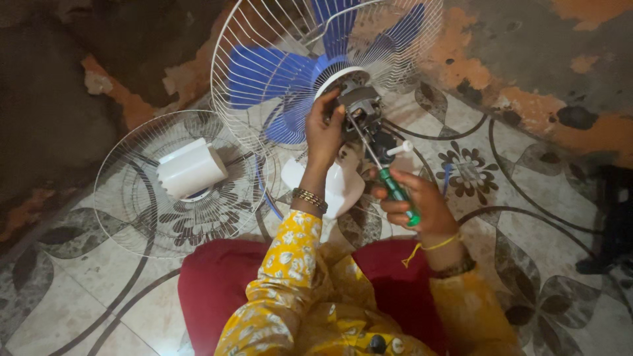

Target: The person uses a green screwdriver to repeatedly tighten and loosen screws on the motor housing of a standing electric fan. They hold the fan steady with one hand while turning the screwdriver with the other, focusing on the central motor area.

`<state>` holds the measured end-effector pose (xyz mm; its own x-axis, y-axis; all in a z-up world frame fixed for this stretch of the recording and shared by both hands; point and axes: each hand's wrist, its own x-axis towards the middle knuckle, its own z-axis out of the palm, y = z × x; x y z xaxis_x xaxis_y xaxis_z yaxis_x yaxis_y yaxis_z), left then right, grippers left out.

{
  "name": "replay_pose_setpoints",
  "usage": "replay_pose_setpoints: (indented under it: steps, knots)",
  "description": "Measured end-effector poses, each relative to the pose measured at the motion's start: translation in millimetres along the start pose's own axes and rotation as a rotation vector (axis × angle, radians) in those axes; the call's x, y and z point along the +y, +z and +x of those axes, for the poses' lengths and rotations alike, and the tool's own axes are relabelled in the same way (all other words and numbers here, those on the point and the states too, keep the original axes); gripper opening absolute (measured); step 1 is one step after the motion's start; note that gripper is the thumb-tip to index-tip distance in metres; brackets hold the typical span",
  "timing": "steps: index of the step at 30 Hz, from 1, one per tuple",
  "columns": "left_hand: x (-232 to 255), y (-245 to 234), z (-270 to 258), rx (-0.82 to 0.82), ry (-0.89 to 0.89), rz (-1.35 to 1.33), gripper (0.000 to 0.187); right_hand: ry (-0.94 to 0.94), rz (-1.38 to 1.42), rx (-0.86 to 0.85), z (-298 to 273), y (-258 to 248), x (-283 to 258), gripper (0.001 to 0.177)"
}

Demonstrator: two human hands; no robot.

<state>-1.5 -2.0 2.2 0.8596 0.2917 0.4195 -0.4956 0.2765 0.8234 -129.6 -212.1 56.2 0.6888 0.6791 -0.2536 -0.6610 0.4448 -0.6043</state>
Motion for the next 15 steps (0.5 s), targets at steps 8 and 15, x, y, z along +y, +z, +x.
replay_pose_setpoints:
  steps: [8,15]
  knots:
    - [-12,-6,9,0.026,-0.023,-0.032,0.031,0.088,-0.169,-0.121,8,26,-40,0.042]
    - [-12,-7,15,0.036,-0.046,-0.089,0.031,0.049,-0.677,0.278,3,78,-39,0.049]
